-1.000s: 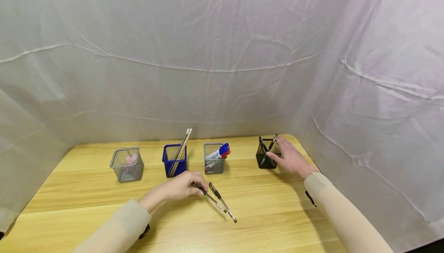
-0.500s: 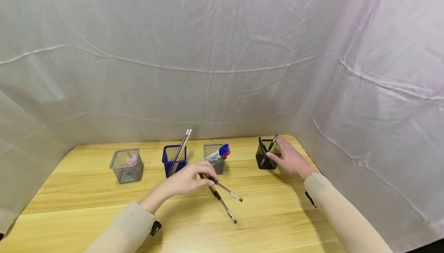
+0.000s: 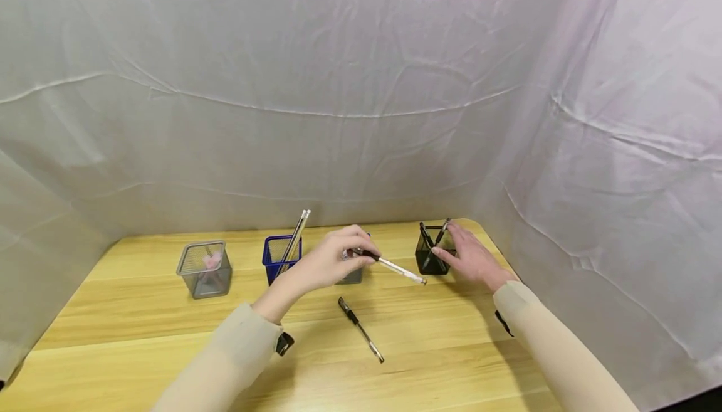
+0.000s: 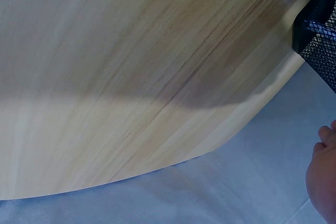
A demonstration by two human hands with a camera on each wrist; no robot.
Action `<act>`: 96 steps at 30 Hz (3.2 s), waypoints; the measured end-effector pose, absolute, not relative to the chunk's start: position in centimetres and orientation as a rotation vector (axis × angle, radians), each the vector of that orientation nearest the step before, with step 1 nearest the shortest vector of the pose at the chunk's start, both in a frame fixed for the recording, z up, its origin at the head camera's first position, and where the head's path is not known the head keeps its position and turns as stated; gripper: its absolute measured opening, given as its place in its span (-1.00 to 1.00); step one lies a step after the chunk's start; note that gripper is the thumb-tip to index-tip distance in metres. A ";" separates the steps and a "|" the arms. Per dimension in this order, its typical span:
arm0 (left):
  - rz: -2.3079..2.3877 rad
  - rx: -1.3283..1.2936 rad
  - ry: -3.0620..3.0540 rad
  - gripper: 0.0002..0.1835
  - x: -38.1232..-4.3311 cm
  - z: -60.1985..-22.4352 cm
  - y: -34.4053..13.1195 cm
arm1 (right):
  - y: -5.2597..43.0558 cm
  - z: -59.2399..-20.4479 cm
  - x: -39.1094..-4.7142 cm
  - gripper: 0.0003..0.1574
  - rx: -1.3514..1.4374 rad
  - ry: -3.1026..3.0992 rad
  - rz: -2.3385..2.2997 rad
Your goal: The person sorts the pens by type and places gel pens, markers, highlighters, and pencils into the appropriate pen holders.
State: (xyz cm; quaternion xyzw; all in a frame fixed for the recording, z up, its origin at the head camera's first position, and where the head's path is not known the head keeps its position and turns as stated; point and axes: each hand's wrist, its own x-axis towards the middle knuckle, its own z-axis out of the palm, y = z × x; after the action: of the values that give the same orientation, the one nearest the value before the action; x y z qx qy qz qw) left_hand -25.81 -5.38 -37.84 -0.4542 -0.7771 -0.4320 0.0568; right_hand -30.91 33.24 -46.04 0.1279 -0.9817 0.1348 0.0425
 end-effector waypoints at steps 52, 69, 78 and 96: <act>-0.670 -0.940 -2.808 -0.78 -32.8 -37.1 8.3 | 33.1 -46.1 -31.0 0.26 0.373 -3.018 0.460; -0.621 -0.916 -2.916 -0.76 -33.3 -38.0 9.5 | 33.0 -46.1 -31.1 0.25 0.378 -3.022 0.457; -0.688 -0.928 -2.868 -0.71 -33.1 -38.4 9.5 | 33.1 -46.3 -31.1 0.27 0.378 -3.012 0.465; -0.924 -0.942 -2.791 -0.60 -32.4 -38.3 8.9 | 33.4 -46.2 -31.1 0.27 0.369 -3.015 0.450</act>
State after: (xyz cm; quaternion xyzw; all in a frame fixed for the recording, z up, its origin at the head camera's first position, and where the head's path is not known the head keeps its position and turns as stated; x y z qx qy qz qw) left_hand -32.37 8.95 -38.29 -0.3051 -0.9037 -0.2991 0.0272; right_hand -31.09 33.37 -46.25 0.1202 -0.9812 0.1466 0.0355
